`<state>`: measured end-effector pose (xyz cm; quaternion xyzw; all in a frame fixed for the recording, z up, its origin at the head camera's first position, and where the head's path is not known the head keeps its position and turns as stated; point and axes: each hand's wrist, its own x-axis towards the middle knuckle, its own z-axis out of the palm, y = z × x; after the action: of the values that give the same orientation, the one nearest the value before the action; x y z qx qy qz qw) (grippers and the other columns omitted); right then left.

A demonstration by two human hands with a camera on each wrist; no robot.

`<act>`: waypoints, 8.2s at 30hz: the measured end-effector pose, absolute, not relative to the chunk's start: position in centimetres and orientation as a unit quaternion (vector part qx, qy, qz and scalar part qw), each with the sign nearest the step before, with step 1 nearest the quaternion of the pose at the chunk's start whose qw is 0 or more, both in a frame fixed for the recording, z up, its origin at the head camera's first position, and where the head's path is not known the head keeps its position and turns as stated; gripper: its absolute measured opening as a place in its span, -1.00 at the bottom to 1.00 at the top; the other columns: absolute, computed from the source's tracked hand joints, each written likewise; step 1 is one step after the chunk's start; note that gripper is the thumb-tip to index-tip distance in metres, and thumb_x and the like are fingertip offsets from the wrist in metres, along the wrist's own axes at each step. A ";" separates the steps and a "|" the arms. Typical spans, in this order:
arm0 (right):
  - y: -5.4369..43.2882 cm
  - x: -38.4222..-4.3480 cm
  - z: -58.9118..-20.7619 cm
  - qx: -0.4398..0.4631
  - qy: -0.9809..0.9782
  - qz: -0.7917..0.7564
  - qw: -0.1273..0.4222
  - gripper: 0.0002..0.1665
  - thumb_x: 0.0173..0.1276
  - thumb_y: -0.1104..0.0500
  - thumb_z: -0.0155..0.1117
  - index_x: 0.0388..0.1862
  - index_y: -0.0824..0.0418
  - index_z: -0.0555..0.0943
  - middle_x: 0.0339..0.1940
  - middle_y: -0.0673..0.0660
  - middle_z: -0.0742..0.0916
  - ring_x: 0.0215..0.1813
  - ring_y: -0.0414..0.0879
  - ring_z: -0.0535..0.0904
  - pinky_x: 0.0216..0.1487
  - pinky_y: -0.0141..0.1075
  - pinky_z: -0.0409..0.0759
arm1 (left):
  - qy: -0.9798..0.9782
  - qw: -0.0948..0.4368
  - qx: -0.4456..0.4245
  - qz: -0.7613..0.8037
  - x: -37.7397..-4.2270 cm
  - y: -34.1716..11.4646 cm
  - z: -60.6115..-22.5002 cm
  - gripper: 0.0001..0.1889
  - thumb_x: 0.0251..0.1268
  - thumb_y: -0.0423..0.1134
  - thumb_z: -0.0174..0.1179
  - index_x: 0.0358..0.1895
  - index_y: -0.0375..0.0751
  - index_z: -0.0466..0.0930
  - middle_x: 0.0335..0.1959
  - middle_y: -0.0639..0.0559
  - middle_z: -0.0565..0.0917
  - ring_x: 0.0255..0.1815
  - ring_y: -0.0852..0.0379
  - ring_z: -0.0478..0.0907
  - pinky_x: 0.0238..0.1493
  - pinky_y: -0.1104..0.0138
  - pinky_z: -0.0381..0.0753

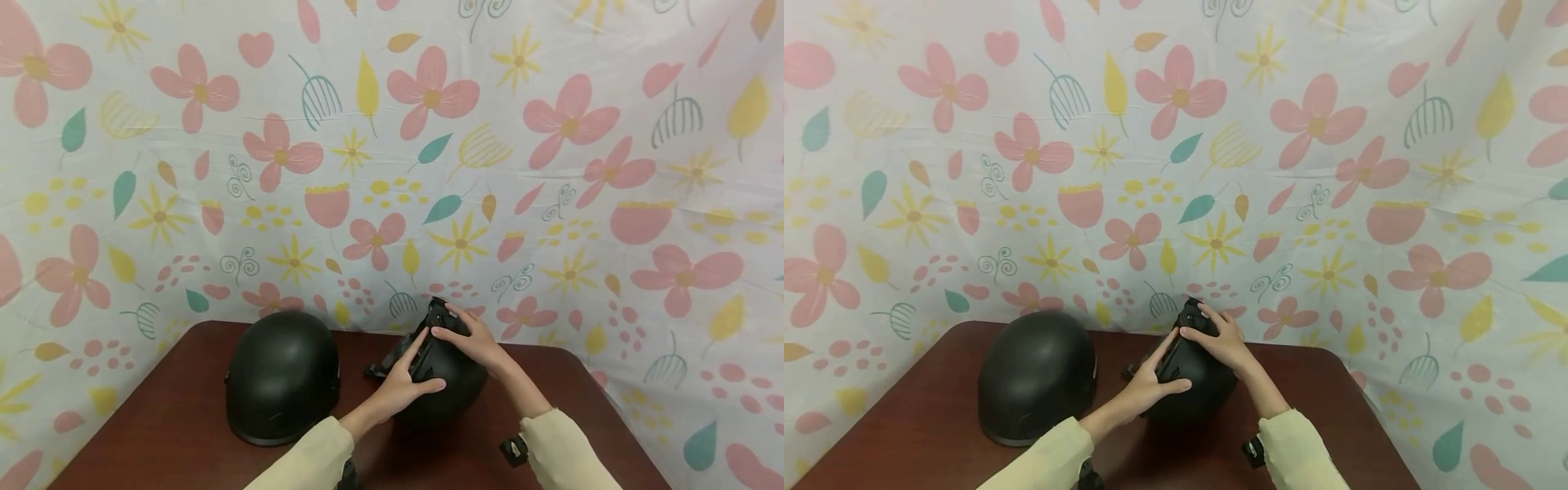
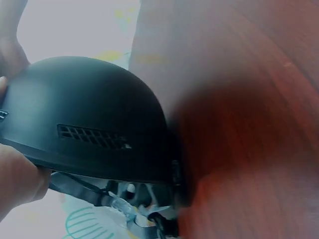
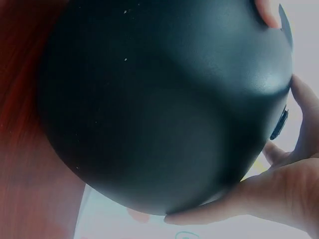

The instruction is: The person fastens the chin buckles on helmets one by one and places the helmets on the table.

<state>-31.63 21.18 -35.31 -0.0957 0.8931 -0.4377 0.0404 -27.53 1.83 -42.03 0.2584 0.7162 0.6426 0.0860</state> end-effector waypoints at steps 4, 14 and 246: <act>21.2 -31.7 -35.7 -0.098 0.894 -0.436 0.030 0.07 0.23 -0.35 0.25 0.59 -0.02 0.07 0.60 0.35 -0.02 0.57 0.41 -0.09 0.40 0.40 0.07 | 0.710 0.098 0.256 0.648 -27.3 1.6 -42.8 -0.20 0.41 0.03 0.15 0.57 0.32 -0.13 0.62 -0.02 -0.03 0.56 -0.14 0.11 0.41 -0.08 0.30; 20.9 -30.4 -34.8 -0.095 0.894 -0.438 0.019 -0.02 0.32 -0.25 0.21 0.59 -0.01 0.07 0.59 0.40 -0.03 0.56 0.44 -0.08 0.38 0.42 0.08 | 0.699 0.095 0.280 0.651 -27.3 1.1 -43.5 -0.36 0.51 0.00 0.01 0.56 0.18 0.00 0.58 0.01 0.13 0.53 -0.08 0.21 0.39 0.04 0.37; 13.0 -32.0 -37.4 -0.086 0.866 -0.493 0.024 -0.74 0.37 0.14 0.23 -0.12 0.28 0.70 -0.11 0.17 0.74 -0.16 -0.05 0.65 -0.01 -0.10 0.62 | 0.840 -0.121 0.122 0.514 -29.5 -3.9 -45.9 -0.35 0.25 -0.04 0.32 0.25 -0.45 0.44 -0.10 -0.22 0.54 -0.39 0.23 0.43 -0.37 0.45 0.45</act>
<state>-32.04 12.97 -37.43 -0.0860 0.8655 -0.4928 0.0243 -29.48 -3.88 -45.88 0.1215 0.8405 0.5140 -0.1210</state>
